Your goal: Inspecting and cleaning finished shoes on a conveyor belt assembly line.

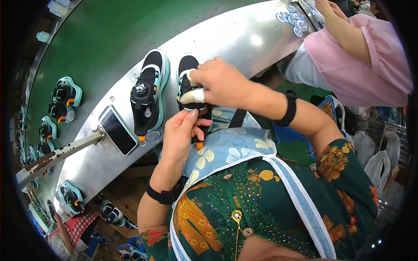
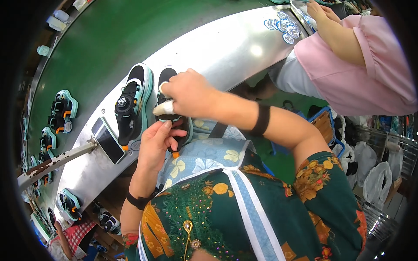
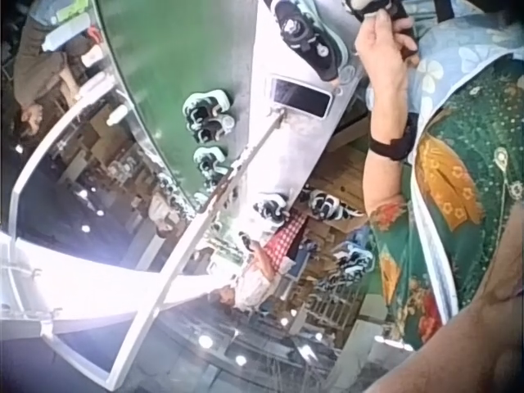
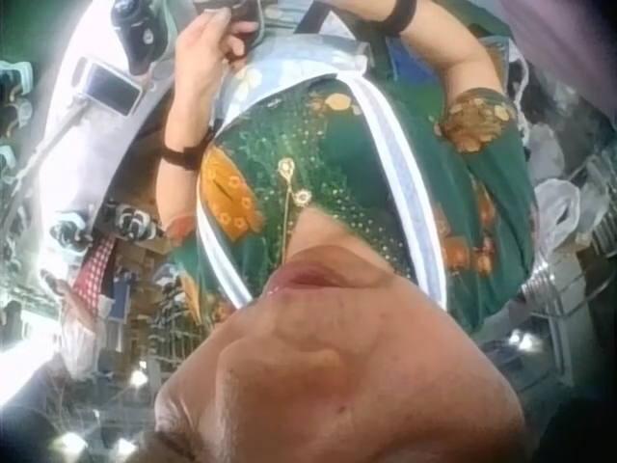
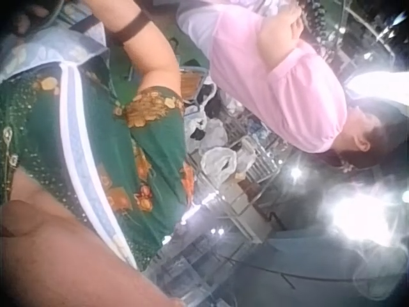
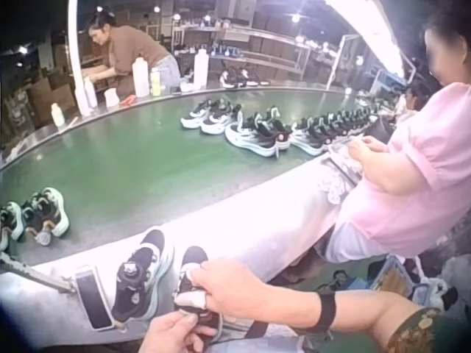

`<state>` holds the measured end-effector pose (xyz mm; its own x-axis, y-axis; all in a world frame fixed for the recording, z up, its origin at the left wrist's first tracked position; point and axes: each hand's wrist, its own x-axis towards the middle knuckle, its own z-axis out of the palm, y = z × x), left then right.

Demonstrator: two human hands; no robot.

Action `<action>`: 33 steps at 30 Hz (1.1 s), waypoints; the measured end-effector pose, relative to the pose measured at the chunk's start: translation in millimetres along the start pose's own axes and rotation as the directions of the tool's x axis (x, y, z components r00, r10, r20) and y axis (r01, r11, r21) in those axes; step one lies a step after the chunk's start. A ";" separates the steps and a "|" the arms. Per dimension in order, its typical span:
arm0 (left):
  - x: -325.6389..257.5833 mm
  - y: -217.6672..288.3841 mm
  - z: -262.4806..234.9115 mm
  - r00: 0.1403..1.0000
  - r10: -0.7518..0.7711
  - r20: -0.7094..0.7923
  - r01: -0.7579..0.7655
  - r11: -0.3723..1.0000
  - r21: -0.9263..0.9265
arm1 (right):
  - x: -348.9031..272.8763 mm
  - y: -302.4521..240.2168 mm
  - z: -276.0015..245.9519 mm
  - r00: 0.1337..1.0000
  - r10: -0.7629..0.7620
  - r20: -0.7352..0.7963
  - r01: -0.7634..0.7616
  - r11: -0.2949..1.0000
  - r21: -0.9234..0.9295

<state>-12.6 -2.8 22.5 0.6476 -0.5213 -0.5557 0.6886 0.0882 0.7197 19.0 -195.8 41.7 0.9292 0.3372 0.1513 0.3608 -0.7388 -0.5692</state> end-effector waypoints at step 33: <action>-7.3 -0.4 -4.3 0.994 -0.077 0.079 0.077 0.997 -0.005 | -10.2 2.1 -6.9 0.989 -0.067 0.129 0.039 0.976 0.212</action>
<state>-16.1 4.7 24.5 0.5652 -0.5918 -0.5748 0.7382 0.0517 0.6726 10.8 -204.9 44.6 0.8845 0.4589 0.0836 0.3714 -0.5845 -0.7214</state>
